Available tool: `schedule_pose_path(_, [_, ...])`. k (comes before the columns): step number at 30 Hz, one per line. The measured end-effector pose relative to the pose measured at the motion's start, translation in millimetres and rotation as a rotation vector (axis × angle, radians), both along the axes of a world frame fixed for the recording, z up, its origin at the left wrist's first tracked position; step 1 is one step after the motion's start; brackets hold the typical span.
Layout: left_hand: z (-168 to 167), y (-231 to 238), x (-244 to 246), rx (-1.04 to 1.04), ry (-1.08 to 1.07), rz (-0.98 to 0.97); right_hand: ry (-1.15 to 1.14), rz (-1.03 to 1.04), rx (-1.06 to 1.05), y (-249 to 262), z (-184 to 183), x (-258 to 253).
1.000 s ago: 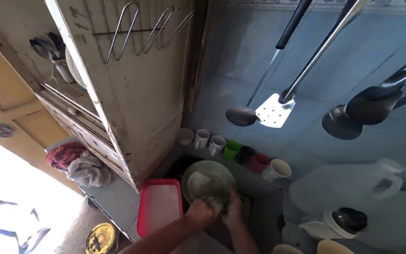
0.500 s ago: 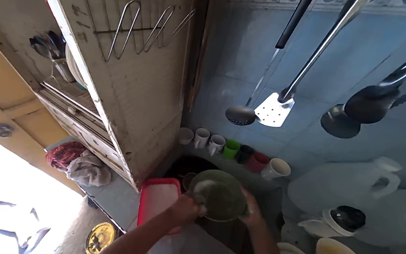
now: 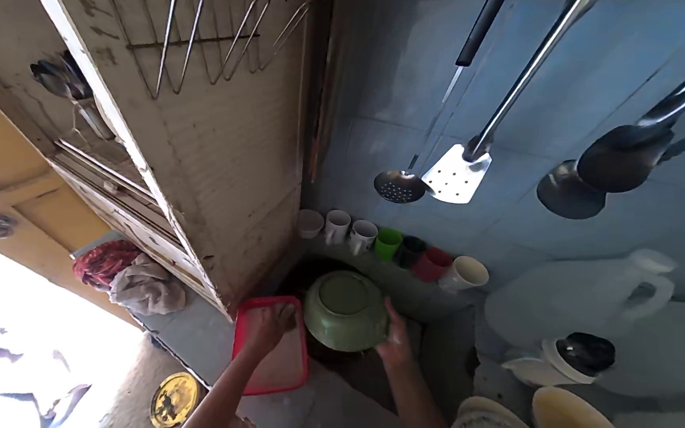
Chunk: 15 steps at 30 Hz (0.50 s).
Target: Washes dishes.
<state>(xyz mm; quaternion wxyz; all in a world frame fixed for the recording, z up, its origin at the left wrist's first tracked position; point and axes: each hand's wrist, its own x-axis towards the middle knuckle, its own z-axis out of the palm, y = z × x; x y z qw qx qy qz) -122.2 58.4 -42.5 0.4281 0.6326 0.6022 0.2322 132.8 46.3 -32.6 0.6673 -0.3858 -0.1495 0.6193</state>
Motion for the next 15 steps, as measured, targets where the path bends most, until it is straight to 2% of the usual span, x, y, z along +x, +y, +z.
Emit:
schedule_pose_path(2, [-26.2,-10.1,-14.2,0.019,0.365,-0.137,-0.126,-0.003,-0.016,3.2,4.7,2.9])
schedule_pose_path(3, [-37.0,-16.5,-16.5,0.011,0.459,-0.163,-0.163,-0.014,-0.031,5.0,5.1,2.6])
schedule_pose_path(5, [-50.1,-25.7,-17.8,-0.003,0.501,-0.168,-0.194,-0.067,-0.07,6.9,7.1,-1.8])
schedule_pose_path(7, [-50.6,-21.8,-24.7,-0.034,0.336,-0.126,-0.2,-0.127,-0.104,6.0,15.6,-9.6])
schedule_pose_path(9, [-35.4,-12.9,-27.3,-0.01,-0.008,0.015,-0.219,-0.191,-0.128,5.0,25.2,-17.8])
schedule_pose_path(11, [4.3,-11.6,-7.3,0.08,-0.28,0.111,-0.272,-0.234,-0.147,4.7,32.4,-27.2])
schedule_pose_path(12, [24.3,-16.8,10.0,0.193,-0.369,0.108,-0.314,-0.234,-0.149,3.9,35.1,-33.1])
schedule_pose_path(13, [39.6,-23.0,30.0,0.33,-0.41,0.08,-0.361,-0.226,-0.142,3.3,35.9,-39.8])
schedule_pose_path(15, [54.6,-29.6,67.6,0.573,-0.32,-0.062,-0.487,-0.195,-0.064,-0.1,31.7,-54.3])
